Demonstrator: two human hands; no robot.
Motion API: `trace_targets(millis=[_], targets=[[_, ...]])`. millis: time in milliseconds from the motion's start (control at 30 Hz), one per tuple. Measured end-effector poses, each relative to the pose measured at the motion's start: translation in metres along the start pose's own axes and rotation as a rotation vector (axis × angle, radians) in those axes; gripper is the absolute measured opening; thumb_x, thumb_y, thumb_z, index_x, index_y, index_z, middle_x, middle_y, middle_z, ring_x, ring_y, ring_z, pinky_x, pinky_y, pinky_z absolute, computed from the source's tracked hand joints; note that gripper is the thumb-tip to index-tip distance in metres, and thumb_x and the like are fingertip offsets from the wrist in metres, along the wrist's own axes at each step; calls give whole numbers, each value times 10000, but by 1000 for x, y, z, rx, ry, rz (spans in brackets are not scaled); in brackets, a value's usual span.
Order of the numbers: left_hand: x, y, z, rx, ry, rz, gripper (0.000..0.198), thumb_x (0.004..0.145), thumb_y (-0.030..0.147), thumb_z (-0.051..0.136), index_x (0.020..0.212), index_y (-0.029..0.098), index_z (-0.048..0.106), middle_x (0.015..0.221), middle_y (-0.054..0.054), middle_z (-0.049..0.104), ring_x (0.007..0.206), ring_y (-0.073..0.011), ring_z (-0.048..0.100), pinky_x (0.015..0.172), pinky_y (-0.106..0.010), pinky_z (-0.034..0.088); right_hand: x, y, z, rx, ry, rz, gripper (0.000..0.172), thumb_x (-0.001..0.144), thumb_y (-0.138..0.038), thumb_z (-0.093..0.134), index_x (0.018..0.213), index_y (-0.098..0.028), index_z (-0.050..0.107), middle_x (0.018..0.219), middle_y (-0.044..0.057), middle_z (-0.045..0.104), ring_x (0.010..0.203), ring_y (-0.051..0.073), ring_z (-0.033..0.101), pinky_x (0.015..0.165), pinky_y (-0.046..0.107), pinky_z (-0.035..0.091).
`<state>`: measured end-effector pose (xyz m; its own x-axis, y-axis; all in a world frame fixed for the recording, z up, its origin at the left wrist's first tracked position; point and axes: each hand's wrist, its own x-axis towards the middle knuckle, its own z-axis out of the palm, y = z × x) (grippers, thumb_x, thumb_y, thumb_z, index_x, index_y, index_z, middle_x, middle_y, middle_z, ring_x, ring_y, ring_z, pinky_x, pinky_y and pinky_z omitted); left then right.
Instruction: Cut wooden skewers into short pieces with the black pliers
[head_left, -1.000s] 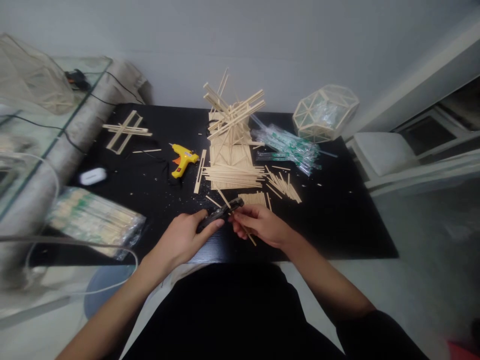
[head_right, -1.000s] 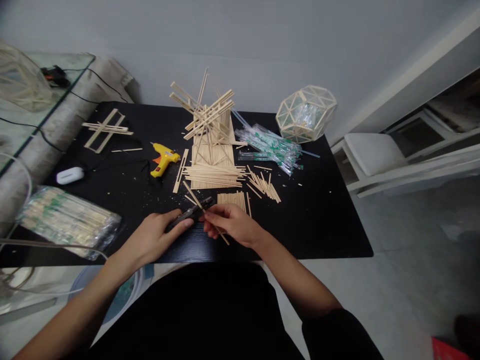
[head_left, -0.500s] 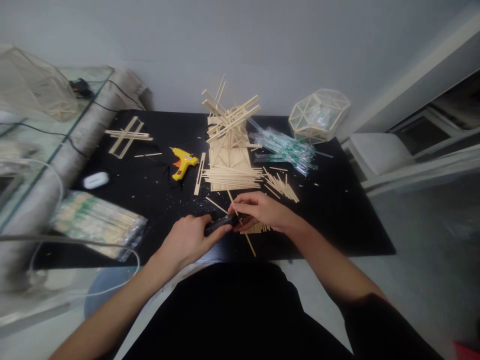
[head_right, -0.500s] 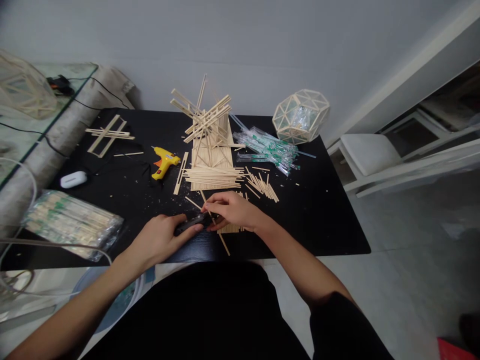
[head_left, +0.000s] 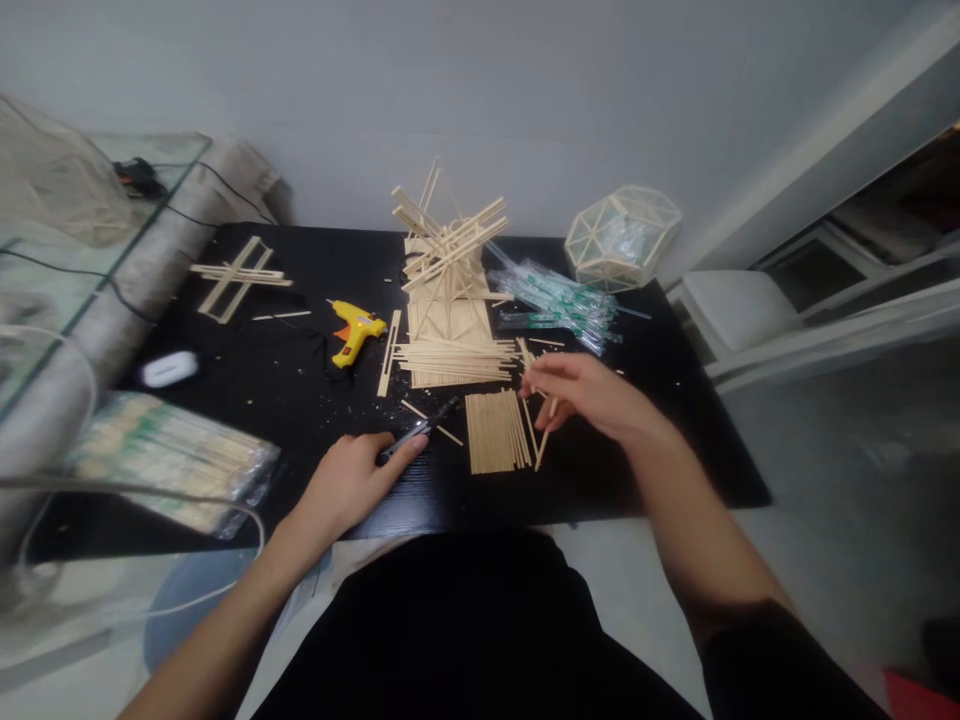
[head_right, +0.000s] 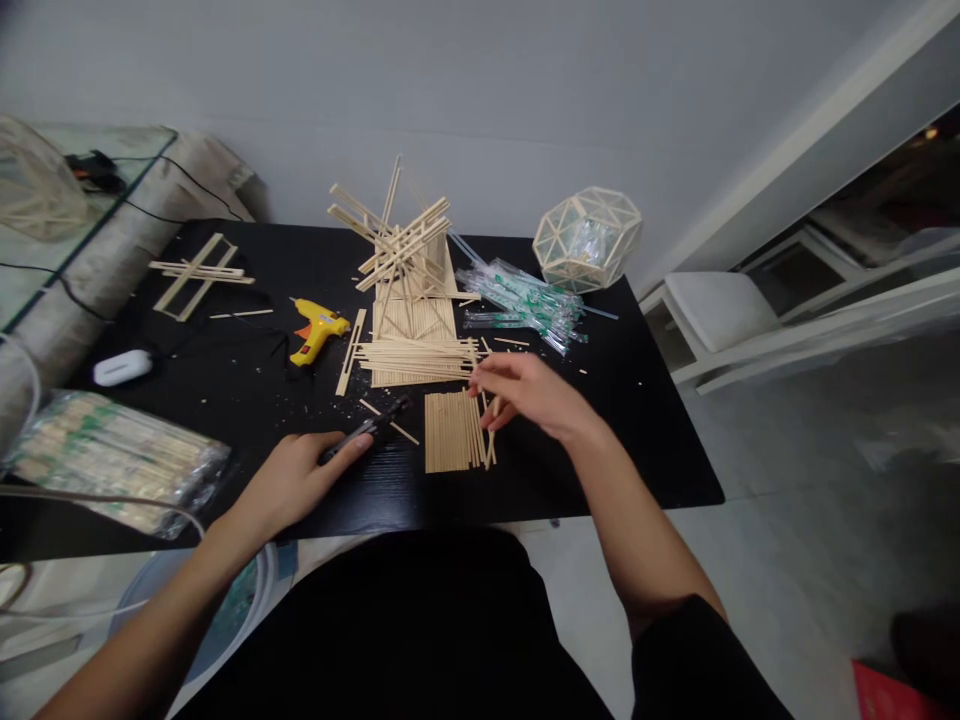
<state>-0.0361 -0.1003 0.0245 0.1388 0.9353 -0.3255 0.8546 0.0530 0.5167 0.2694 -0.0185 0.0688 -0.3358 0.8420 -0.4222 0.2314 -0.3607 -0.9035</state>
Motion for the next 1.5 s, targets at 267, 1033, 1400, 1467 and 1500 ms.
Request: trace_targets(millis=[267,1033,1400,1467,1500], targets=[[2,-7,15,-107,42,-29,649,943,764,369,627,224,539,564,-12,551,617,-213,576,629,-300,332,31,13,-41,-231,369,41,292,793,-318,853,666,-144,656,548,12,639,422,134,652,383,199,542],[13,-38,12,-514,-55,62,562,996,627,412,641,198,488,569,32,462,544,-128,396,535,-252,288,-21,-4,6,11,173,-113,315,735,-407,865,936,-173,798,1007,101,789,884,243,789,764,366,663],[2,-24,11,-424,54,71,564,995,644,403,653,202,486,602,27,480,597,-149,457,582,-266,325,-4,4,55,88,-16,-74,259,846,-387,769,933,-154,698,872,90,784,711,190,776,469,209,556],[-2,-17,7,-370,71,73,547,993,637,414,668,204,497,616,25,505,610,-157,488,595,-269,339,-4,5,62,93,-49,-70,281,865,-412,754,981,-161,700,837,72,771,671,180,768,440,198,542],[-4,-14,4,-340,82,74,537,989,638,424,681,206,509,621,25,518,612,-161,501,600,-271,344,-5,5,65,99,-57,-71,290,870,-422,751,999,-167,699,817,59,761,652,174,763,435,196,542]])
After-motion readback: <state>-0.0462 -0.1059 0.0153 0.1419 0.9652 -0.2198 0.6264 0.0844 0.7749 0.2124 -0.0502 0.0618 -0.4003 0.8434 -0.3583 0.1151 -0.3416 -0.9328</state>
